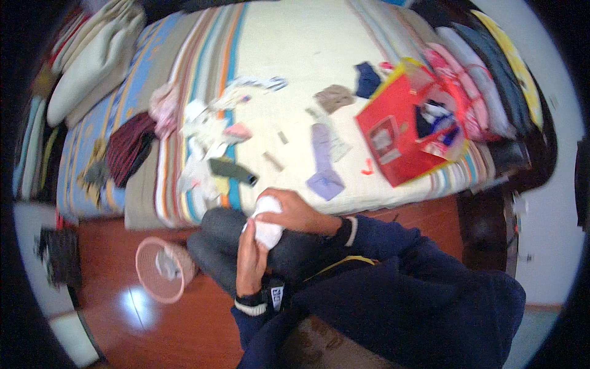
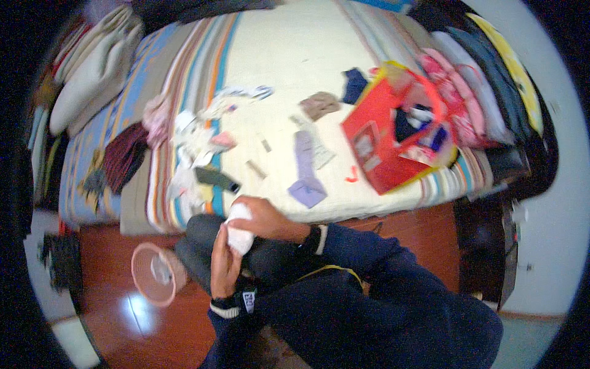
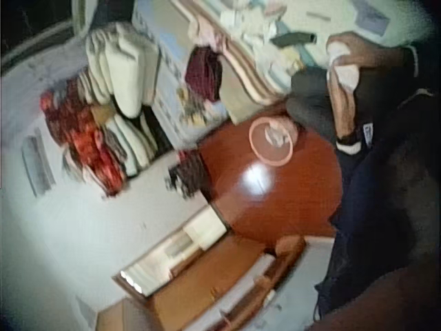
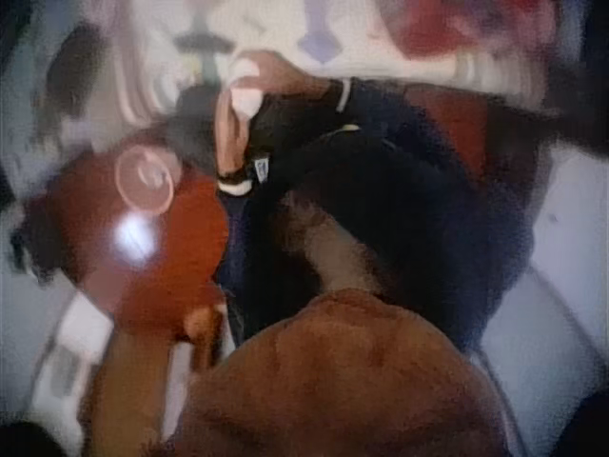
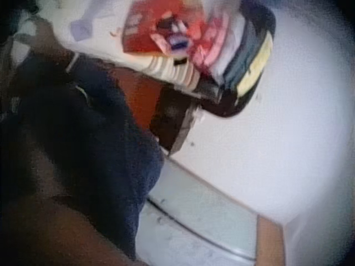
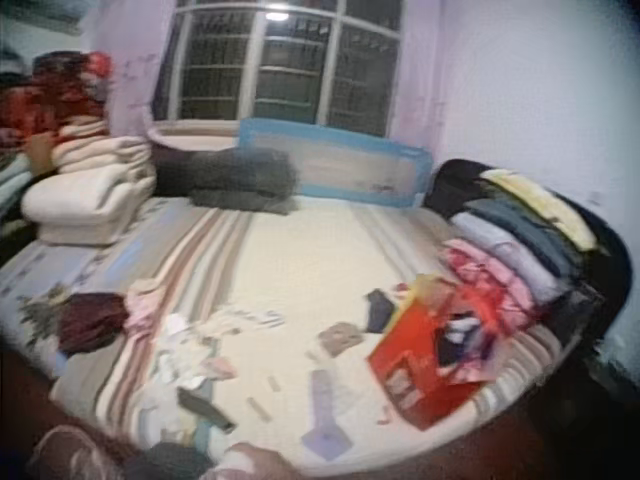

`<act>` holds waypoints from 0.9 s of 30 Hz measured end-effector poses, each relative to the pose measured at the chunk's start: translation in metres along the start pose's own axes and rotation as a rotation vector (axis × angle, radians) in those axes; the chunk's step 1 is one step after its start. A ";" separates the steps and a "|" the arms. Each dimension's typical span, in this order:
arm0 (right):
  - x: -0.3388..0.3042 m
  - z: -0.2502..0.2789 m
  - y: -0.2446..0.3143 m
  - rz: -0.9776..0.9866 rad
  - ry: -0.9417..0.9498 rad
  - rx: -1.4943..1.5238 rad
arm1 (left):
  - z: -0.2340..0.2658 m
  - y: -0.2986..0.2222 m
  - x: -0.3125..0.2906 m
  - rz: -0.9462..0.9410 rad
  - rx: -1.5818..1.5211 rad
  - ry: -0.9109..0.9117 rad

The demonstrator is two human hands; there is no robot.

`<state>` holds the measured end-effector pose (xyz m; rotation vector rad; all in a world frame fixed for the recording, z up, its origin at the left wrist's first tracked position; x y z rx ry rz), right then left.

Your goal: The person sits on the floor and folds various garments including socks, underwear, a shirt, and pants. They place folded items into a pink laundry basket and continue folding remaining clothes on the bed.

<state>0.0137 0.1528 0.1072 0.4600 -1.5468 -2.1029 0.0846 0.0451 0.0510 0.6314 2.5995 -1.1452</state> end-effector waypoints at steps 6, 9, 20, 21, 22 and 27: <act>-0.039 0.041 0.016 -0.077 -0.198 0.013 | -0.044 -0.012 0.008 -0.020 0.588 0.172; -0.071 0.090 0.051 -0.047 -0.420 -0.160 | -0.057 -0.018 0.008 -0.021 0.677 0.233; -0.277 0.362 0.143 0.016 -1.332 -0.621 | -0.033 0.006 0.033 0.155 0.504 0.308; -0.279 0.376 0.122 -0.234 -1.295 -0.555 | -0.027 0.009 0.037 0.182 0.486 0.284; -0.277 0.370 0.134 -0.169 -1.290 -0.778 | -0.022 0.009 0.041 0.194 0.459 0.279; -0.258 0.286 0.153 0.166 -1.278 -0.937 | 0.001 0.005 0.054 0.175 0.213 0.260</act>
Point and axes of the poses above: each hand's wrist, its own x-axis towards the middle knuckle, its own z-axis out of the back of the hand, y = z × x, the point moved 9 cm from there along x, towards the middle knuckle, and after that the axes turned 13 degrees about y, right-handed, at the moved point
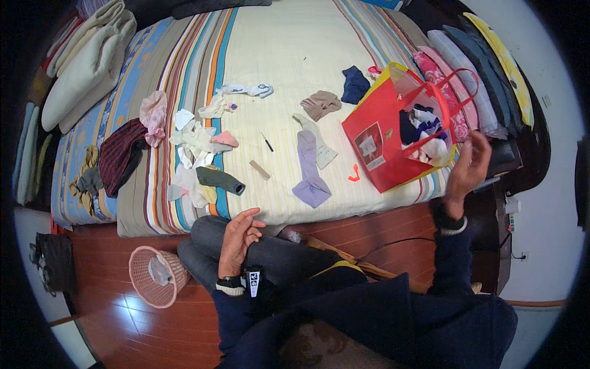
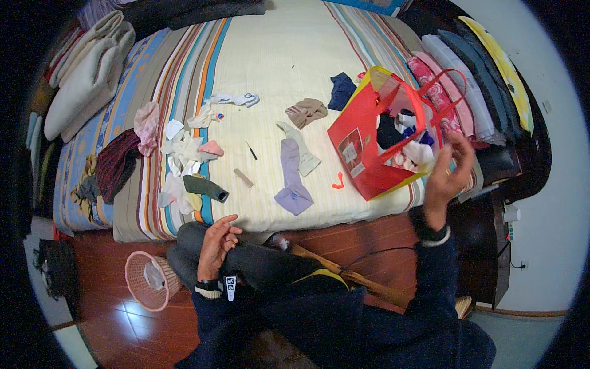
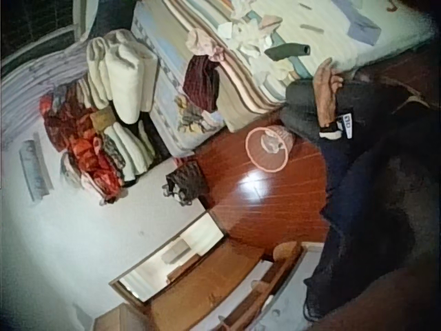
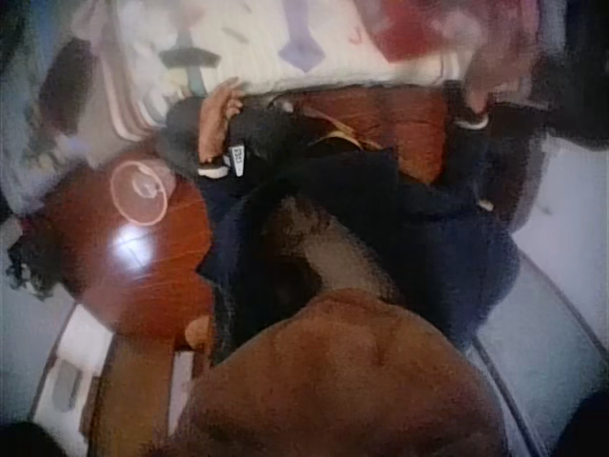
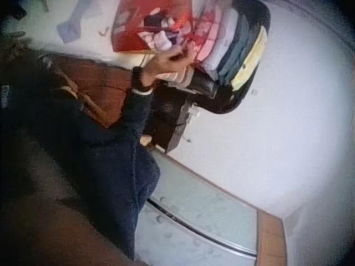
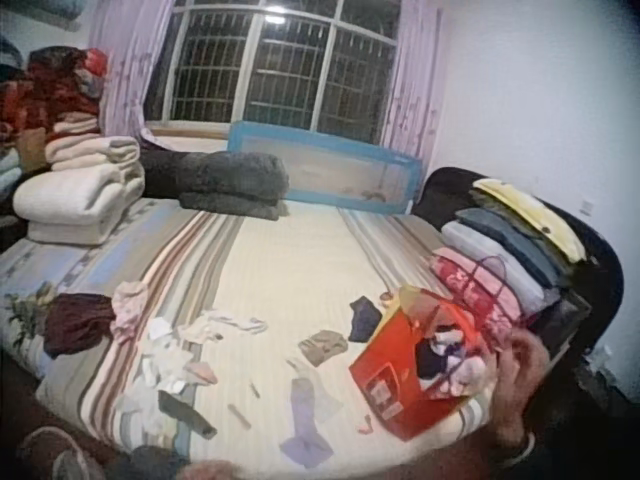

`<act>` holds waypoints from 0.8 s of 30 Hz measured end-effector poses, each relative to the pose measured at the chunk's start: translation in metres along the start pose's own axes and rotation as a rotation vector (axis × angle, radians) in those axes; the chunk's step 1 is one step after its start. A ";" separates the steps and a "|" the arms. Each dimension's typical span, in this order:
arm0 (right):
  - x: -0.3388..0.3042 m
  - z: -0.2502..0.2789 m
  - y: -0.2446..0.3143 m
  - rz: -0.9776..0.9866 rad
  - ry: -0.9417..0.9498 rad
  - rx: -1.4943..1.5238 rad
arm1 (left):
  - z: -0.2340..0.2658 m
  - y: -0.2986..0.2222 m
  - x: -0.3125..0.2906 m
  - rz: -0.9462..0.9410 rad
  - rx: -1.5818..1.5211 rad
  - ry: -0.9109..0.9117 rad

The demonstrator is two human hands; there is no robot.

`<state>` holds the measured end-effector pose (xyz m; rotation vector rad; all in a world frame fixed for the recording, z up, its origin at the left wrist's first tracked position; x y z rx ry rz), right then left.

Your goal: The person sits on the floor and folds various garments including socks, underwear, a shirt, and pants. They place folded items into a pink laundry basket and continue folding remaining clothes on the bed.

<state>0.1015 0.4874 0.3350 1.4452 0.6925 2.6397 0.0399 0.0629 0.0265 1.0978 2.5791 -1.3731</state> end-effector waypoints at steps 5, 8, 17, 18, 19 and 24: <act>-0.069 -0.189 0.041 0.010 0.662 0.169 | 0.006 0.005 0.008 -0.112 -0.224 0.019; -0.087 -0.312 -0.024 -0.241 0.749 0.164 | 0.006 0.005 0.006 -0.152 -0.259 0.058; -0.096 -0.459 -0.163 -0.350 0.780 -0.005 | 0.005 0.005 0.004 -0.167 -0.391 0.144; -0.089 -0.459 -0.166 -0.380 0.719 0.029 | 0.004 0.003 0.005 -0.169 -0.372 0.168; -0.079 -0.459 -0.154 -0.288 0.673 0.099 | 0.003 0.005 0.006 -0.145 -0.387 0.165; -0.091 -0.476 -0.096 -0.892 0.891 1.144 | -0.004 0.005 0.011 -0.095 -0.466 0.245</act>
Point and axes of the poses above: each hand's wrist, its own x-axis towards the middle knuckle, its own z-axis out of the back of the hand, y = z × x, the point moved 9 cm from there along x, towards the middle knuckle, and after that the axes turned 13 degrees about y, right-handed, at the moved point
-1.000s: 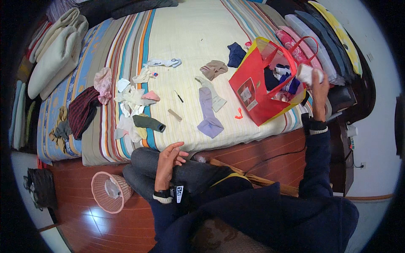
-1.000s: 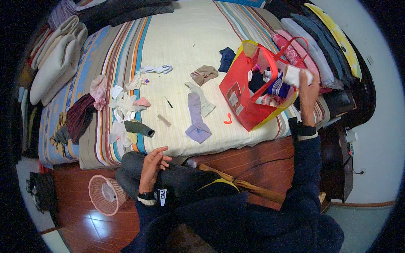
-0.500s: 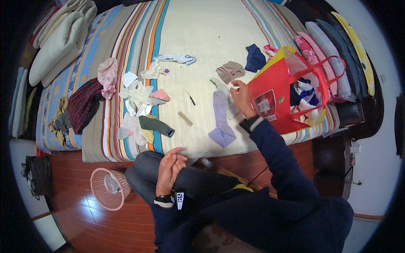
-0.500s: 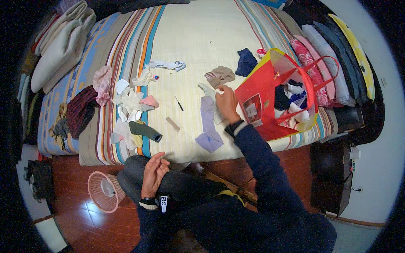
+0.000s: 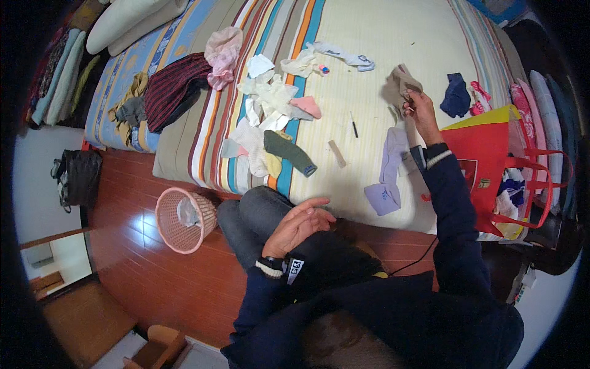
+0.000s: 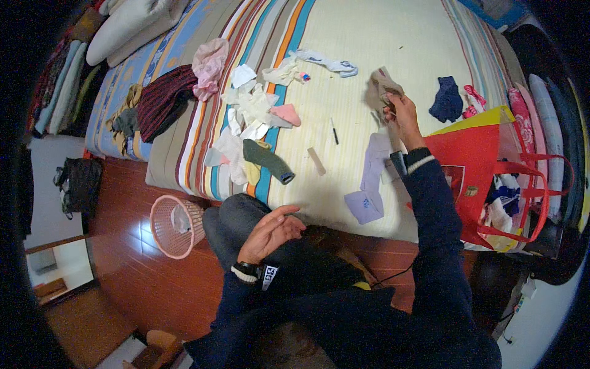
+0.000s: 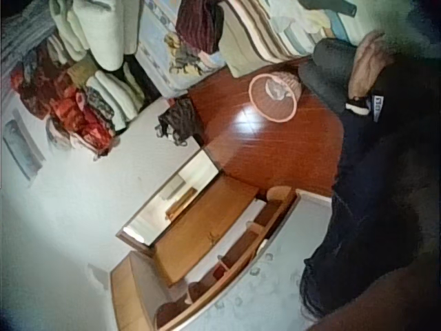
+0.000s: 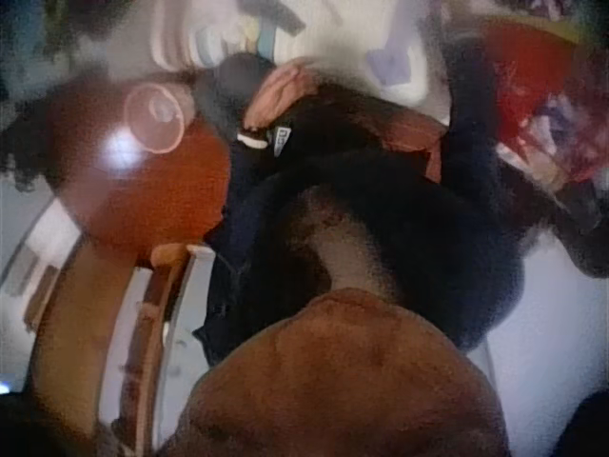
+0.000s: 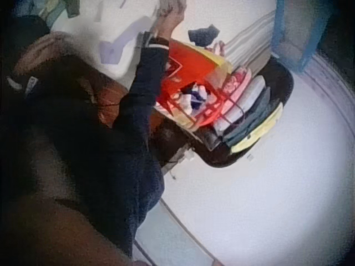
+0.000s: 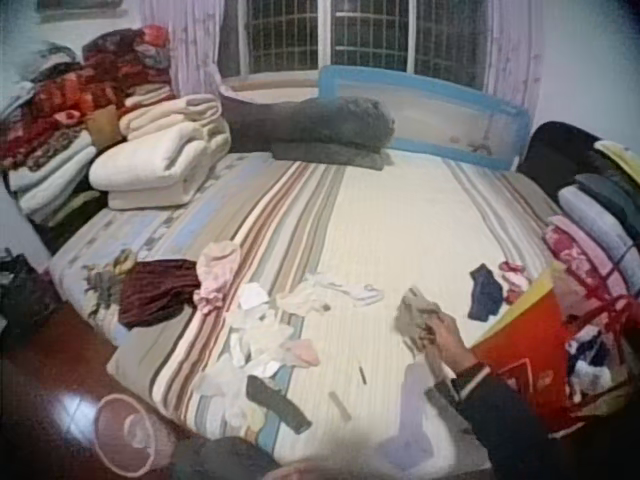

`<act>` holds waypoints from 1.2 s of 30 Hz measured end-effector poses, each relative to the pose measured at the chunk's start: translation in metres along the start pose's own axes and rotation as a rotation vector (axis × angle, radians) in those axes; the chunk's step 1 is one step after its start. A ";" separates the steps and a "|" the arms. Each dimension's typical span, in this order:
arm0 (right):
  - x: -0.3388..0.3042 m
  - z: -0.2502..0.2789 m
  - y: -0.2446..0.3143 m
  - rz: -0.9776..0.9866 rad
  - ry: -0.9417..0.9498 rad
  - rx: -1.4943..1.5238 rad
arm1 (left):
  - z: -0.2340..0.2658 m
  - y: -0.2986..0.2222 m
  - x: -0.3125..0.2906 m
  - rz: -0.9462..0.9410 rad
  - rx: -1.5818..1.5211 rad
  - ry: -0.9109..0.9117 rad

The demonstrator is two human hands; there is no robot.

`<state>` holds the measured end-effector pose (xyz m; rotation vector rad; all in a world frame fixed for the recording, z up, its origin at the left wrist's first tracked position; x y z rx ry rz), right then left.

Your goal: The person sits on the floor and folds various garments including socks, underwear, a shirt, and pants. They place folded items into a pink laundry basket and continue folding remaining clothes on the bed.

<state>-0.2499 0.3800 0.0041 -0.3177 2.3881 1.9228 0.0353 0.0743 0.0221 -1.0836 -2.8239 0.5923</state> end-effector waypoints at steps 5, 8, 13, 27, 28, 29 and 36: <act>-0.058 -0.099 0.029 -0.093 0.335 -0.351 | 0.000 -0.002 -0.001 -0.016 0.038 -0.007; -0.085 -0.121 0.012 -0.168 0.534 -0.275 | 0.004 0.000 -0.003 0.001 0.058 -0.024; -0.097 -0.035 0.006 -0.152 0.130 -0.978 | 0.004 -0.001 -0.004 -0.035 0.049 -0.011; -0.129 -0.091 -0.052 -0.257 0.159 -0.342 | 0.003 -0.007 0.000 -0.078 0.158 -0.088; -0.141 -0.115 -0.045 -0.296 0.272 -0.107 | 0.002 -0.007 0.001 -0.087 0.163 -0.077; -0.154 -0.138 -0.042 -0.358 0.334 -0.068 | 0.003 -0.006 0.001 -0.078 0.164 -0.085; -0.219 -0.266 -0.055 -0.418 0.935 -0.530 | 0.008 -0.034 -0.021 -0.289 0.298 -0.278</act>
Point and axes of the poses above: each hand's wrist, its own x-axis towards the middle knuckle, its own z-axis out of the back of the hand, y = z × x, the point moved 9 cm from there along x, towards the middle knuckle, and after that the axes turned 13 degrees about y, right-handed, at the moved point
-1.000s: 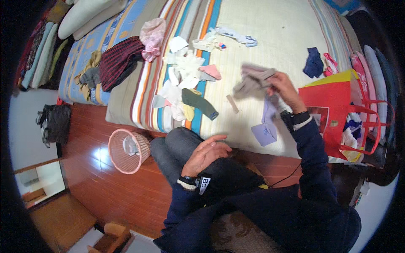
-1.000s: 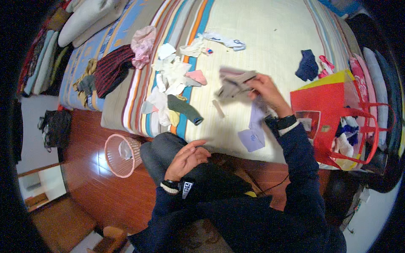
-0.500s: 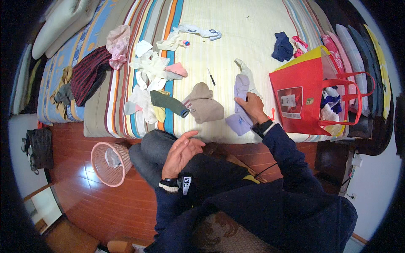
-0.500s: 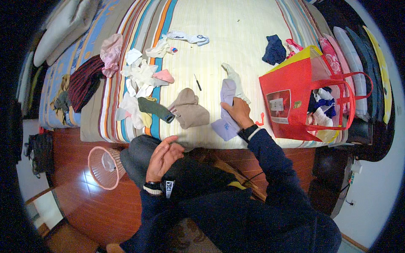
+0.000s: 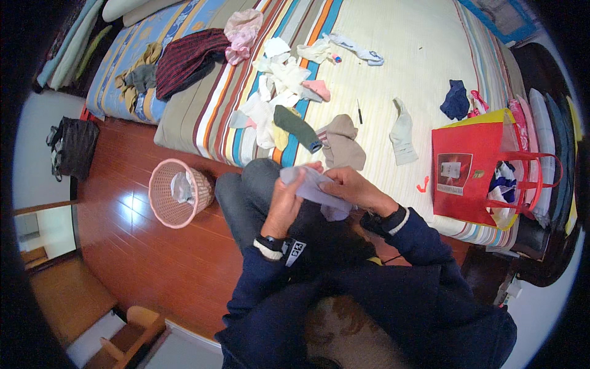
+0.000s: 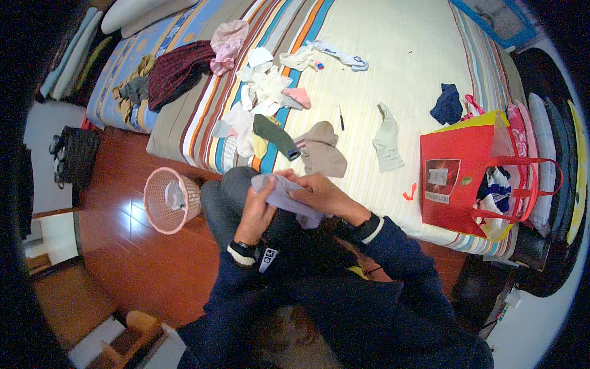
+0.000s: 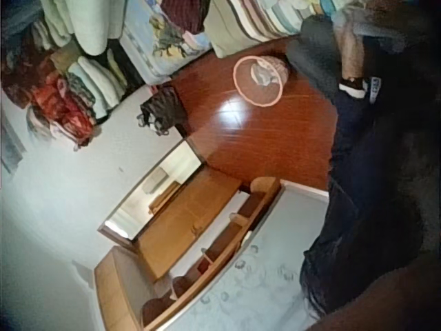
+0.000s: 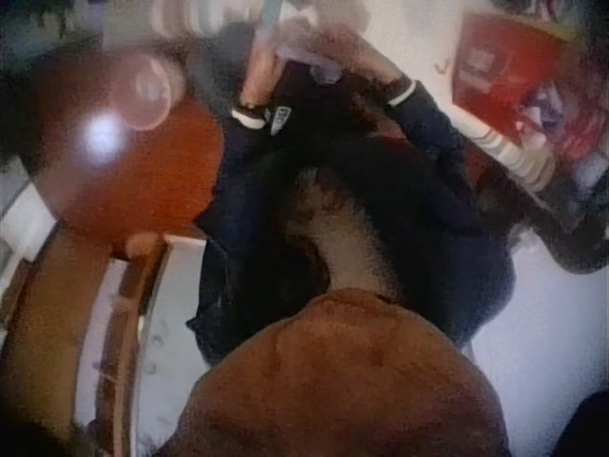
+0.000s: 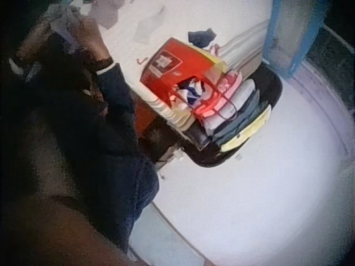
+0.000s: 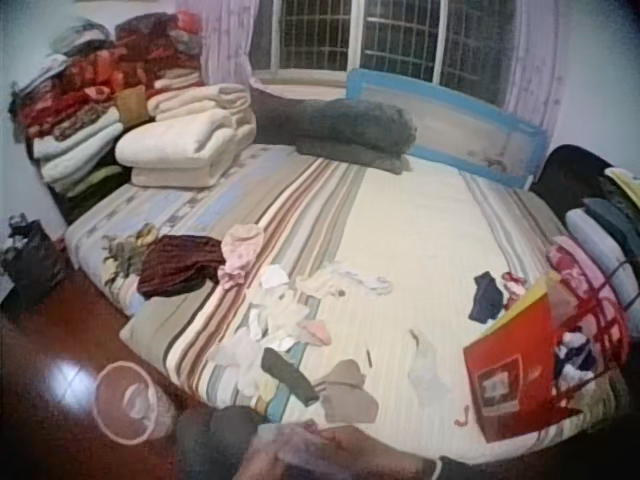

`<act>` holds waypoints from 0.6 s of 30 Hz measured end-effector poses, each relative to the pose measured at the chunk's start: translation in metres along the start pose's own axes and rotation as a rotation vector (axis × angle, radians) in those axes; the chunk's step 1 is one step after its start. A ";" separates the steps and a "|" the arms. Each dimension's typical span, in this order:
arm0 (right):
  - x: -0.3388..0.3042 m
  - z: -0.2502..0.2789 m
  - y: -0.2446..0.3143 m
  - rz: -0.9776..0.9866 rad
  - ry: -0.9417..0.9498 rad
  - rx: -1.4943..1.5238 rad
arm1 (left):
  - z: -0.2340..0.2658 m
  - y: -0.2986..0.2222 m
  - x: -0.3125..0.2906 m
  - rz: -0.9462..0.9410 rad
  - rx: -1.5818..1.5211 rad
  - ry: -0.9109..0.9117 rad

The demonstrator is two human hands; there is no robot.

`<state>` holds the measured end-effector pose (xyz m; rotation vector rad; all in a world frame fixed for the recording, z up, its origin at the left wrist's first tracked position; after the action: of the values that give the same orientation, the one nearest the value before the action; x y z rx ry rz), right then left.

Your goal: The person sits on the floor and folds various garments including socks, underwear, a shirt, and pants. They place folded items into a pink laundry basket and continue folding remaining clothes on the bed.

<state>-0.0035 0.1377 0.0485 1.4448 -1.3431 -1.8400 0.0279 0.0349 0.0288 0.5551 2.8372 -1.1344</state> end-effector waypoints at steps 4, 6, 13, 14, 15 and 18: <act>-0.006 0.007 0.006 0.086 -0.010 -0.069 | 0.024 -0.033 -0.024 -0.206 -0.412 -0.111; -0.013 0.017 0.011 0.107 -0.060 -0.151 | 0.040 -0.057 -0.040 -0.336 -0.449 -0.115; 0.003 0.027 0.010 0.118 -0.155 0.167 | 0.081 -0.084 -0.093 -0.440 -0.322 -0.262; 0.010 0.024 0.009 0.148 -0.136 0.219 | 0.088 -0.082 -0.103 -0.412 -0.282 -0.353; 0.019 0.019 0.000 0.094 -0.112 0.317 | 0.092 -0.085 -0.115 -0.398 -0.184 -0.396; 0.036 0.008 -0.010 0.055 -0.058 0.332 | 0.097 -0.084 -0.146 -0.371 -0.037 -0.436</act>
<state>-0.0220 0.1165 0.0216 1.5025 -1.7649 -1.6938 0.1268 -0.1324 0.0376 -0.2142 2.6188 -1.0780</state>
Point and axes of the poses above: each hand's wrist, its own x-axis towards the middle knuckle, its own z-axis out of the back of the hand, y = z × x, the point moved 9 cm from there along x, towards the middle knuckle, and after that the axes turned 13 degrees about y, right-handed, at the moved point
